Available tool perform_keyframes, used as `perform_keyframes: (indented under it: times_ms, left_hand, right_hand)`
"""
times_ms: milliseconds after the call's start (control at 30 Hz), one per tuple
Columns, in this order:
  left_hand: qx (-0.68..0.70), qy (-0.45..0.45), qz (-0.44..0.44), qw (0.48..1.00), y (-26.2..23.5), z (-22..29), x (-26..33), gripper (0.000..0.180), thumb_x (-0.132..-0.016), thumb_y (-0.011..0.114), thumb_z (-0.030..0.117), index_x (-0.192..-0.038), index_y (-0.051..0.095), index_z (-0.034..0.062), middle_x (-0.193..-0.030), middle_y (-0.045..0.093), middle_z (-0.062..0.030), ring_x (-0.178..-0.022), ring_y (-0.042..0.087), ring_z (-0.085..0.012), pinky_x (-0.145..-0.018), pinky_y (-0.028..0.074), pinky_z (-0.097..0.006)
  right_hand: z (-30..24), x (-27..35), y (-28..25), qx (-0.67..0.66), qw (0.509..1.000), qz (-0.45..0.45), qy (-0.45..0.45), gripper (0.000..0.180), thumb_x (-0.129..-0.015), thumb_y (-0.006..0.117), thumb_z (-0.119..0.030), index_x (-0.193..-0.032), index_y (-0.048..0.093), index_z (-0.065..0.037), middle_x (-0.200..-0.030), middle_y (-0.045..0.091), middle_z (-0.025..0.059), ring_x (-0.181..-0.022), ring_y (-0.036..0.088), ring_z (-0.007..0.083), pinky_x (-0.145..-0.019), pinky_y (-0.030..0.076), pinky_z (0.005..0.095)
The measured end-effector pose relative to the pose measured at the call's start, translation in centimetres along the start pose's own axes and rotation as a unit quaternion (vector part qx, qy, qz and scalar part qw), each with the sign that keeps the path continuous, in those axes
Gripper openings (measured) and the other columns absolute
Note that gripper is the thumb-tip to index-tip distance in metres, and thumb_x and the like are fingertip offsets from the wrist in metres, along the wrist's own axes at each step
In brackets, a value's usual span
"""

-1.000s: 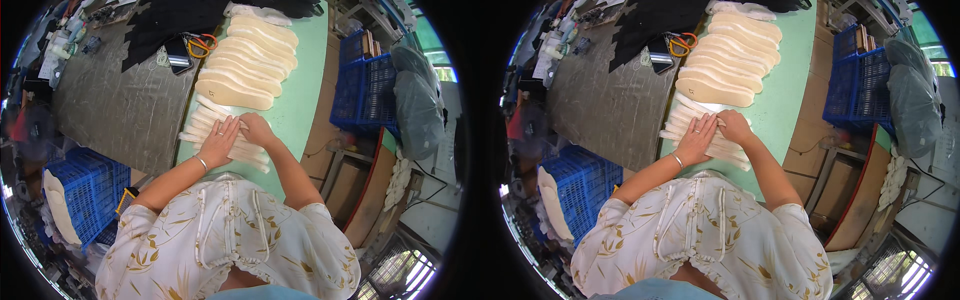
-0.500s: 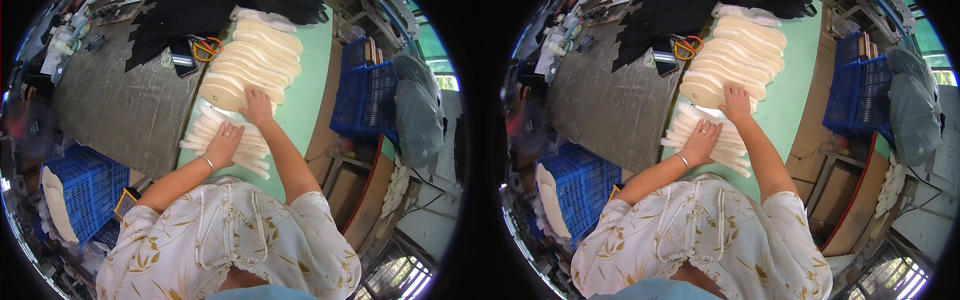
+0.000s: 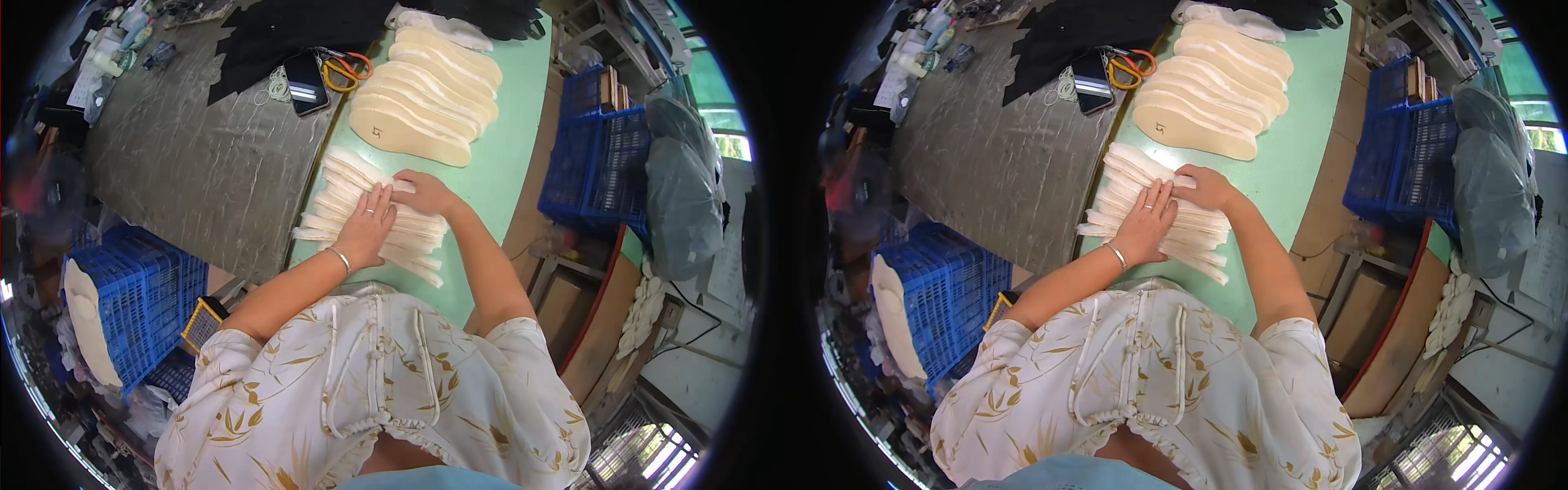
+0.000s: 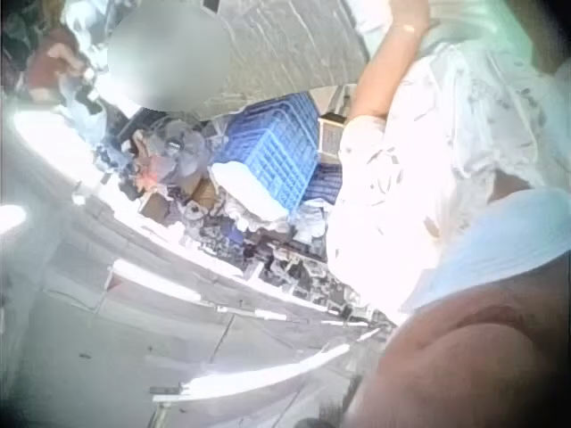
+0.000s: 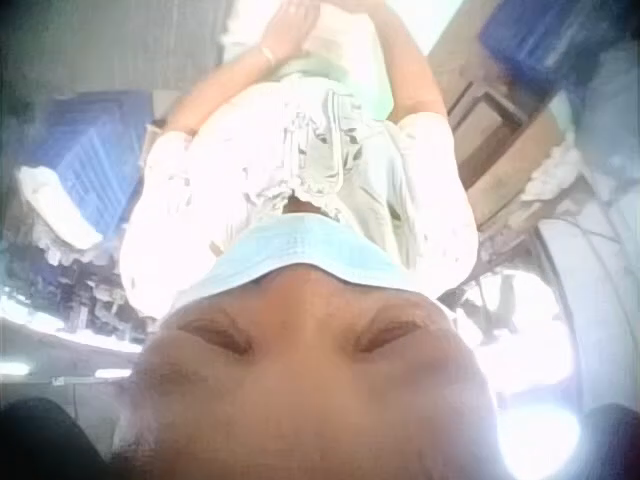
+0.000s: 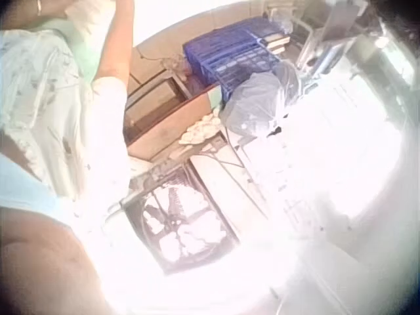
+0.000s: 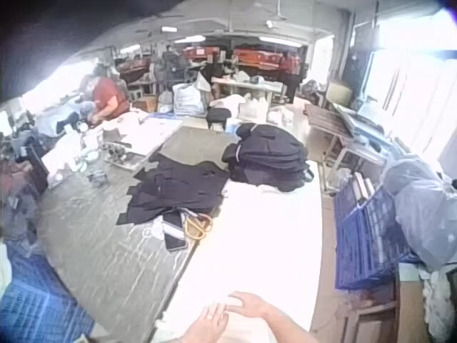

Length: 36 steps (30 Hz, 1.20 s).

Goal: The recorder picks up individual white shoe soles, inspects them, and stacks them together in a neat pile.

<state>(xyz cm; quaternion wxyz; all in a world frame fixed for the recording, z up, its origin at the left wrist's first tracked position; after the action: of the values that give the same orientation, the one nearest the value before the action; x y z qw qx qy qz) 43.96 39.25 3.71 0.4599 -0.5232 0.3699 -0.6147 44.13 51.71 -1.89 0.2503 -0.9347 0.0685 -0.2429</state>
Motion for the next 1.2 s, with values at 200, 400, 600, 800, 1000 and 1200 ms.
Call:
perform_keyframes:
  times_ms: [200,400,600,800,1000,1200]
  left_hand:
    - [0.011,-0.008,0.004,1.0,0.0,0.1,0.1,0.111,-0.056,0.088,0.05,-0.141,0.04,-0.0028,-0.157,0.022,-0.0313,-0.148,0.017,-0.0465,-0.12,0.018,-0.053]
    - [-0.002,-0.02,-0.011,1.0,0.4,-0.1,0.3,0.113,-0.058,0.087,0.052,-0.145,0.037,-0.0013,-0.157,0.023,-0.0294,-0.148,0.017,-0.0449,-0.121,0.017,-0.053]
    - [-0.007,-0.012,-0.003,1.0,0.6,0.2,0.3,0.113,-0.06,0.085,0.052,-0.147,0.036,-0.0013,-0.154,0.032,-0.0238,-0.148,0.021,-0.0411,-0.122,0.013,-0.052]
    - [-0.013,-0.014,-0.002,1.0,0.6,0.2,0.7,0.119,-0.061,0.085,0.054,-0.151,0.029,-0.0008,-0.151,0.036,-0.0222,-0.146,0.025,-0.0391,-0.122,0.012,-0.053]
    - [-0.023,-0.007,-0.015,1.0,0.5,0.6,0.4,0.122,-0.063,0.083,0.058,-0.152,0.026,-0.0017,-0.15,0.037,-0.0219,-0.145,0.027,-0.0383,-0.122,0.014,-0.053]
    - [-0.01,-0.003,-0.023,1.0,0.5,-0.2,0.5,0.122,-0.061,0.083,0.057,-0.151,0.028,-0.003,-0.154,0.031,-0.0201,-0.147,0.022,-0.0387,-0.122,0.013,-0.052]
  right_hand:
    - [0.8,-1.1,0.2,-0.039,0.996,-0.082,0.018,0.059,-0.087,0.07,-0.04,-0.135,0.059,-0.007,-0.134,0.061,0.0153,-0.124,0.057,0.028,-0.106,0.043,0.0345]
    - [0.7,-2.1,-0.2,-0.041,0.989,-0.127,0.067,0.054,-0.091,0.067,-0.038,-0.134,0.06,-0.006,-0.128,0.065,0.0127,-0.117,0.059,0.0225,-0.102,0.044,0.032]
    - [0.6,-2.0,-5.8,0.047,0.975,0.197,-0.093,0.032,-0.095,0.054,-0.018,-0.119,0.067,-0.001,-0.106,0.07,0.0221,-0.099,0.067,0.0344,-0.089,0.051,0.0393]
    - [-0.4,-3.6,-5.8,-0.209,0.973,0.095,-0.017,0.035,-0.09,0.05,-0.011,-0.117,0.069,0.0,-0.105,0.073,0.0146,-0.092,0.064,0.0195,-0.089,0.049,0.0292]
    - [0.3,-5.1,-0.5,0.09,0.989,0.067,-0.095,0.037,-0.09,0.05,-0.009,-0.12,0.071,-0.01,-0.111,0.071,0.0159,-0.103,0.065,0.0217,-0.092,0.049,0.0309]
    - [-0.4,-4.6,2.4,-0.223,0.974,-0.04,-0.017,0.035,-0.094,0.054,-0.02,-0.122,0.069,-0.005,-0.124,0.068,0.0098,-0.114,0.059,0.0179,-0.102,0.043,0.0302]
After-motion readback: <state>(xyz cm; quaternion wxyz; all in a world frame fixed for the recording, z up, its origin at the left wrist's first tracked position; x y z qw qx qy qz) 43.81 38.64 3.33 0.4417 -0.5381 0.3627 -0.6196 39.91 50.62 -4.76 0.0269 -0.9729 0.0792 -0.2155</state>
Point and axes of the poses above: each hand's wrist, its own x-axis away from the middle knuckle, its own y-axis out of the palm, z = x × y, the point moved 10 cm from there along -x, towards the middle knuckle
